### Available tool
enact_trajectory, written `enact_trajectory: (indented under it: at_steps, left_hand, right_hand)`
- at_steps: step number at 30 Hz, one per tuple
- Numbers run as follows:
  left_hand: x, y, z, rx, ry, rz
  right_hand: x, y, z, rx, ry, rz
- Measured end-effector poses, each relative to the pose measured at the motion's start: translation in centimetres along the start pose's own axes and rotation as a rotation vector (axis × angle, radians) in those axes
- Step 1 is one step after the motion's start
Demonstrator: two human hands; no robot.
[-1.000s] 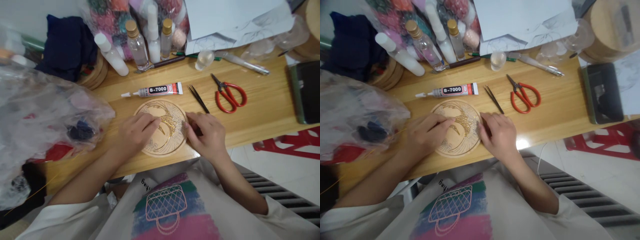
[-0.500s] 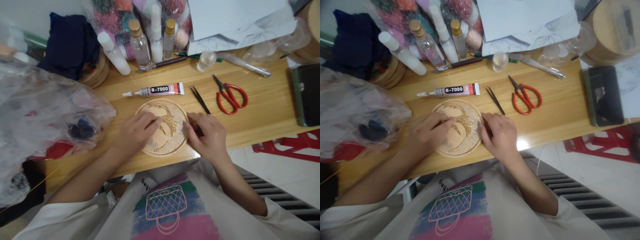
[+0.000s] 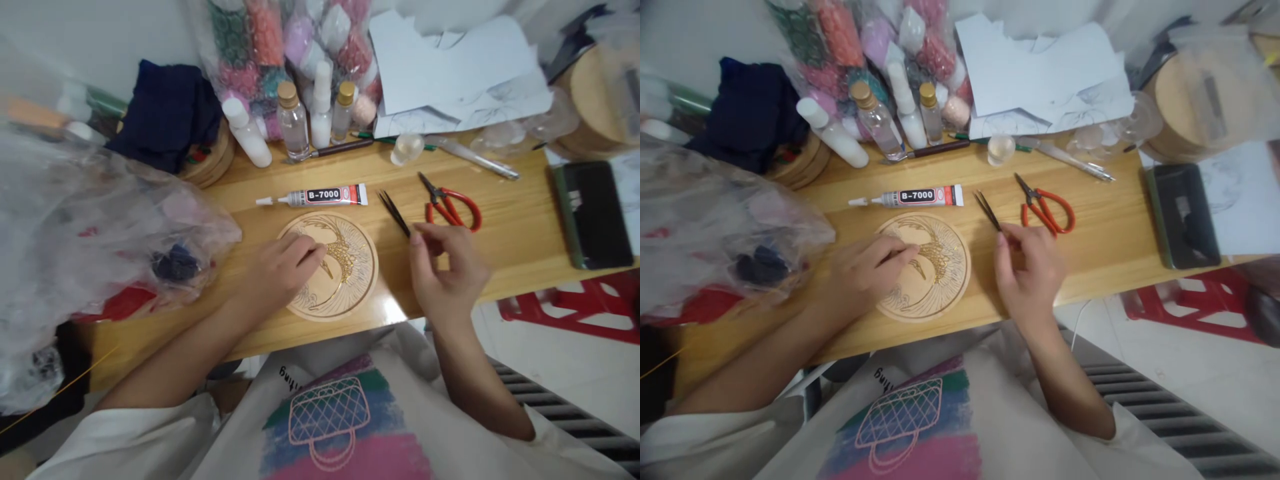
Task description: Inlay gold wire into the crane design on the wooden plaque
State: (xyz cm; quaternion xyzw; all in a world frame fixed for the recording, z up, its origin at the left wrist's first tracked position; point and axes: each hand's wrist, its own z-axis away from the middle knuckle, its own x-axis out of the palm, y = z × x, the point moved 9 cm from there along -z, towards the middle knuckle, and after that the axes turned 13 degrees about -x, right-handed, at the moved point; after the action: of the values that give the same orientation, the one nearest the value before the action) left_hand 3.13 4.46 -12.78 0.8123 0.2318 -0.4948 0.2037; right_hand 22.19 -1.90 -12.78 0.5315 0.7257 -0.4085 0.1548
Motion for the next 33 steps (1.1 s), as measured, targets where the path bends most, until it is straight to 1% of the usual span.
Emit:
enact_trajectory:
  at_steps: [1, 2, 3, 5, 8, 10, 12, 15, 18, 20, 21, 23, 26, 28, 31, 33]
  left_hand:
    - [0.0, 0.0, 0.0, 0.005, -0.003, -0.007]
    - [0.1, 0.1, 0.0, 0.010, -0.009, -0.011]
    - [0.1, 0.1, 0.0, 0.012, -0.009, -0.009]
    - [0.1, 0.0, 0.1, 0.010, 0.007, 0.008]
    - [0.1, -0.1, 0.2, 0.002, 0.019, 0.021]
    - [0.2, -0.1, 0.3, 0.010, 0.014, 0.011]
    - [0.1, 0.0, 0.3, 0.015, 0.021, 0.013]
    - [0.1, 0.0, 0.3, 0.018, 0.017, 0.021]
    - [0.1, 0.1, 0.3, 0.028, 0.021, 0.022]
    - [0.0, 0.1, 0.2, 0.029, 0.027, 0.041]
    - [0.0, 0.1, 0.2, 0.032, 0.026, 0.049]
    - [0.0, 0.1, 0.2, 0.033, 0.024, 0.058]
    - [0.1, 0.1, 0.2, 0.035, 0.018, 0.045]
    - [0.1, 0.0, 0.2, 0.020, 0.024, 0.042]
    - [0.2, -0.2, 0.3, -0.007, 0.020, 0.044]
    - [0.5, -0.2, 0.3, -0.016, -0.013, 0.039]
  right_hand:
    - [-0.7, 0.8, -0.4, 0.008, 0.034, 0.064]
    - [-1.2, 1.8, -0.7, 0.026, 0.035, 0.138]
    - [-1.4, 2.8, -1.1, 0.032, 0.008, 0.222]
    - [-1.1, 4.9, -1.7, 0.054, -0.107, 0.291]
    - [0.0, 7.2, -2.4, 0.056, -0.257, 0.262]
    - [0.7, 7.8, -3.0, 0.044, -0.326, 0.244]
    - [1.0, 8.2, -3.7, 0.056, -0.367, 0.243]
    - [1.4, 8.1, -4.9, 0.075, -0.431, 0.226]
    - [1.7, 8.5, -5.3, 0.160, -0.516, 0.218]
    - [1.4, 8.9, -5.3, 0.234, -0.532, 0.206]
    - [1.2, 9.1, -5.2, 0.258, -0.523, 0.173]
    - [0.6, 9.2, -4.9, 0.286, -0.459, 0.016]
    - [-0.6, 8.9, -4.5, 0.326, -0.293, -0.317]
    - [-1.6, 8.4, -4.2, 0.339, -0.158, -0.495]
    - [-3.0, 6.9, -3.9, 0.297, 0.024, -0.682]
    - [-3.5, 5.9, -3.8, 0.262, 0.096, -0.781]
